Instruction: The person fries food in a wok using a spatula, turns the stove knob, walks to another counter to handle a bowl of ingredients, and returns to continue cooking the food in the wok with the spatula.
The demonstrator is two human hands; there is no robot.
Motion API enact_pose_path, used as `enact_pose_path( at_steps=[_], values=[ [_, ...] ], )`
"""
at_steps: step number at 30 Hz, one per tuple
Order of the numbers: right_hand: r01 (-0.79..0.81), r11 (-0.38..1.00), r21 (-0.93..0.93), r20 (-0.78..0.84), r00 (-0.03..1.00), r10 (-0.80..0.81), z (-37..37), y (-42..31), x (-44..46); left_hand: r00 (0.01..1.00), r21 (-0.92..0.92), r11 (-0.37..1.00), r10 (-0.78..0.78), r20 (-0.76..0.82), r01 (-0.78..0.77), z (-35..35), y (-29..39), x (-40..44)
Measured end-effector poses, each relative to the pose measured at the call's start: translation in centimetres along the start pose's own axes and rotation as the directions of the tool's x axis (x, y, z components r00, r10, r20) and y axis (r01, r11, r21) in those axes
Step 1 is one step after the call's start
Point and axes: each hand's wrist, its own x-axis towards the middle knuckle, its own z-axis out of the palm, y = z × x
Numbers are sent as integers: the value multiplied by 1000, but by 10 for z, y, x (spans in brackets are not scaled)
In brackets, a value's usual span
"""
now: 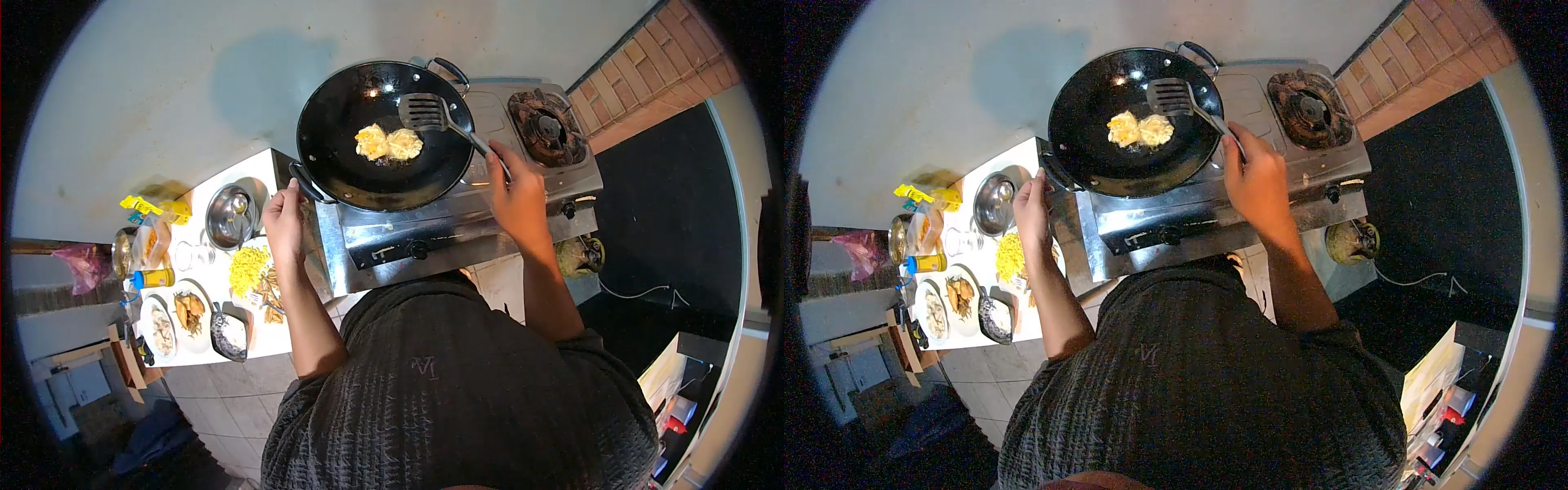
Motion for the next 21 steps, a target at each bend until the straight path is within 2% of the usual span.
enact_pose_path(
  at_steps=[4, 8, 9, 11, 13, 16, 21],
  values=[
    [68, 997, -33, 9, 998, -68, -3, 1, 2, 1000, 9, 1000, 9, 10, -9, -1, -4, 1],
    [64, 997, -38, 41, 997, -62, -2, -3, 1, 999, -20, 999, 43, 12, -43, 4, 1, -3],
    [15, 1000, -18, 58, 998, -14, -2, -7, 1, 997, -8, 997, 72, 1, -72, 4, 1, -4],
    [-29, 1000, 10, 92, 995, 28, 0, -10, -1, 999, 12, 999, 51, -7, -50, 1, -1, -5],
    [25, 999, 29, 53, 998, -26, 4, -10, 0, 999, 35, 998, 45, -25, -44, -2, -1, -5],
    [16, 1000, 24, 106, 994, -19, 5, -14, 4, 996, 58, 997, 55, -64, -51, -8, -3, -7],
    [102, 993, 53, 67, 992, -105, 11, -8, 11, 994, 36, 999, -20, -105, 23, -14, 5, -23]
  ],
)
